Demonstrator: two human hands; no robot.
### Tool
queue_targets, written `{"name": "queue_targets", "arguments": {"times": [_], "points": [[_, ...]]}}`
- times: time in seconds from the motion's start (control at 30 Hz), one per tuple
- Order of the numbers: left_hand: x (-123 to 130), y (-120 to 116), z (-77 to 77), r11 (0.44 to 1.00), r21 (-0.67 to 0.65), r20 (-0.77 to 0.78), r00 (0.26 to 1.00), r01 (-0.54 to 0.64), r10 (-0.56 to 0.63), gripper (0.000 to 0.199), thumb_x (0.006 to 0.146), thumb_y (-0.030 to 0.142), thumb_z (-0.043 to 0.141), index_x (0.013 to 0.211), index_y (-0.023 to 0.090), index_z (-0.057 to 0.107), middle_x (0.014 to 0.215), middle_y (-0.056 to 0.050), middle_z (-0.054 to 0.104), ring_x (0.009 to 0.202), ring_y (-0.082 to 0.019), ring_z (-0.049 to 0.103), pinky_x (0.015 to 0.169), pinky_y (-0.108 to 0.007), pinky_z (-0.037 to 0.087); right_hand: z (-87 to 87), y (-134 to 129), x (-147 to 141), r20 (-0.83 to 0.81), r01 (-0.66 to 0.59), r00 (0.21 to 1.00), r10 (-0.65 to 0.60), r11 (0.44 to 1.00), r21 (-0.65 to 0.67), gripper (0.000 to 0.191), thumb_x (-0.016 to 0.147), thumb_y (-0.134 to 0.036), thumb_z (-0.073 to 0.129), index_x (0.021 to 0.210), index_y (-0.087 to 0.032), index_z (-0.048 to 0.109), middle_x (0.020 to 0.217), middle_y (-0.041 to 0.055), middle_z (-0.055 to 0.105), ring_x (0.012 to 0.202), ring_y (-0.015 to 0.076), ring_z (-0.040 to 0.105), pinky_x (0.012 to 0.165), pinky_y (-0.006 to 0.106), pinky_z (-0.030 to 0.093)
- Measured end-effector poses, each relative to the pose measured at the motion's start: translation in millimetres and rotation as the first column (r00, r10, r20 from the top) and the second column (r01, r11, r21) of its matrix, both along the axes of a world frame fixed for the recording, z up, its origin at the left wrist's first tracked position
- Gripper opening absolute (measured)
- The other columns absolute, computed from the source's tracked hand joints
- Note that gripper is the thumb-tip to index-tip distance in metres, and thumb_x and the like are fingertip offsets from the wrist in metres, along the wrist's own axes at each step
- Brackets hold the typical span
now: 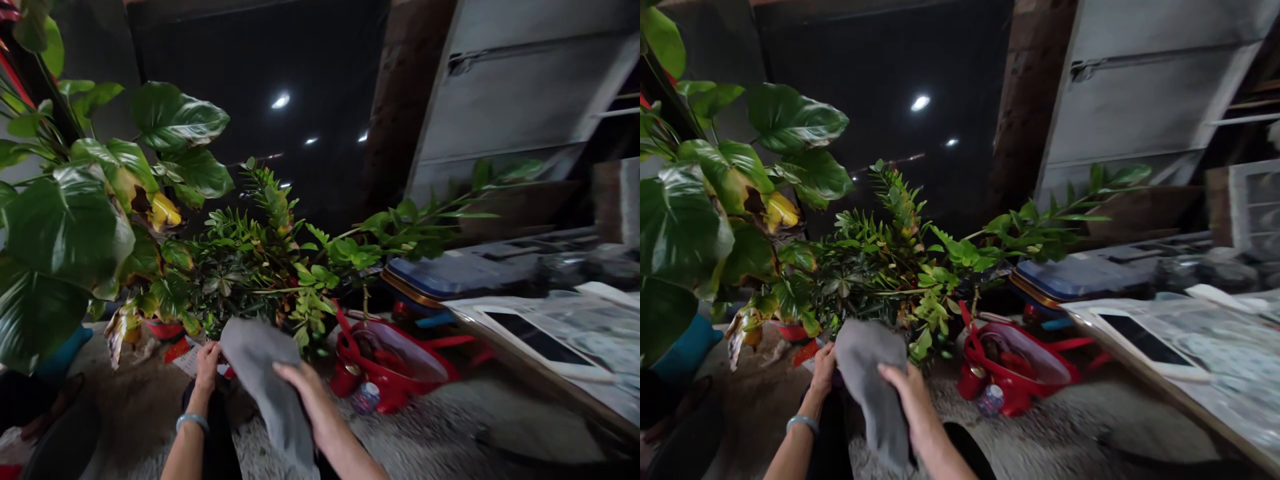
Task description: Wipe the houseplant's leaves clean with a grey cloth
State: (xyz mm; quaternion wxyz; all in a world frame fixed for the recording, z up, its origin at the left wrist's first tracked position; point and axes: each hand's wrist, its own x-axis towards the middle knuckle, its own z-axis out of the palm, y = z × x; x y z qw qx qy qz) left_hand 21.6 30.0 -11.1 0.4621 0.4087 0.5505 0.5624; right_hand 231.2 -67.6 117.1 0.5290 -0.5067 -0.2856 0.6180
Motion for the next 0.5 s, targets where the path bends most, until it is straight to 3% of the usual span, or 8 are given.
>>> {"name": "queue_targets", "arguments": {"times": [0.1,0.13,0.2,0.3,0.37,0.43,0.5], "points": [[3.3,-3.7,1.7,1.000,-0.023,0.039,0.999,-0.002,0.003,0.040,0.061,0.056,0.071,0.061,0.017,0.063,0.056,0.000,0.058,0.057,-0.016,0.055,0.056,-0.028,0.046,22.1,47.0,5.3,-0.024,0.235,0.972,-0.234,0.967,0.100,0.037,0.055,-0.038,0.078,0.087,-0.020,0.072,0.089,0.0050,0.078,0.089,0.0270,0.069,0.076,0.033,0.052],[4.0,-4.7,2.2,1.000,-0.026,0.047,0.999,-0.007,0.008,0.040,0.061,0.056,0.071,0.063,0.017,0.064,0.056,-0.001,0.058,0.058,-0.017,0.055,0.056,-0.027,0.046,21.4,58.6,2.2,-0.036,0.258,0.966,-0.256,0.962,0.084,0.035,0.054,-0.036,0.079,0.083,-0.021,0.071,0.088,0.0055,0.078,0.089,0.0271,0.069,0.076,0.033,0.053],[4.4,-5.4,2.8,1.000,-0.013,0.049,0.998,-0.027,0.027,0.039,0.060,0.055,0.071,0.061,0.017,0.062,0.054,0.000,0.056,0.056,-0.016,0.053,0.054,-0.027,0.045,6.5,64.3,-8.1,-0.076,0.163,0.984,-0.164,0.986,-0.021,0.028,0.054,-0.036,0.078,0.076,-0.020,0.070,0.078,0.0069,0.078,0.082,0.0284,0.070,0.071,0.035,0.053],[2.6,-4.4,2.3,0.998,0.021,0.039,0.997,-0.060,0.060,0.041,0.059,0.054,0.070,0.049,0.019,0.051,0.050,0.004,0.046,0.052,-0.012,0.045,0.051,-0.024,0.041,-27.8,30.3,-21.1,-0.112,-0.077,0.992,0.058,0.982,-0.172,0.027,0.057,-0.043,0.073,0.071,-0.019,0.071,0.067,0.0071,0.075,0.076,0.0300,0.070,0.066,0.037,0.053],[1.1,-3.8,1.9,0.998,0.027,0.036,0.997,-0.064,0.063,0.044,0.058,0.054,0.069,0.045,0.020,0.045,0.048,0.005,0.041,0.050,-0.010,0.040,0.049,-0.023,0.037,-35.9,-0.8,-21.1,0.003,-0.048,0.999,0.049,0.981,-0.188,0.025,0.055,-0.041,0.074,0.070,-0.021,0.071,0.073,0.0045,0.076,0.082,0.0277,0.070,0.071,0.034,0.052],[0.5,-4.2,2.3,0.998,0.023,0.035,0.998,-0.050,0.050,0.041,0.059,0.053,0.069,0.046,0.019,0.047,0.048,0.005,0.042,0.050,-0.010,0.040,0.049,-0.023,0.036,-22.8,-19.1,-15.1,0.069,-0.026,0.997,0.036,0.988,-0.151,0.028,0.054,-0.040,0.076,0.075,-0.021,0.073,0.080,0.0031,0.077,0.086,0.0263,0.069,0.075,0.033,0.051],[1.0,-5.4,3.6,1.000,0.013,0.039,0.999,-0.026,0.026,0.038,0.060,0.052,0.068,0.050,0.018,0.053,0.050,0.004,0.046,0.052,-0.012,0.044,0.051,-0.024,0.039,4.8,-17.5,-8.4,0.043,-0.019,0.999,0.022,0.997,-0.071,0.034,0.053,-0.042,0.078,0.080,-0.020,0.073,0.080,0.0027,0.077,0.083,0.0256,0.068,0.073,0.032,0.050]]}}
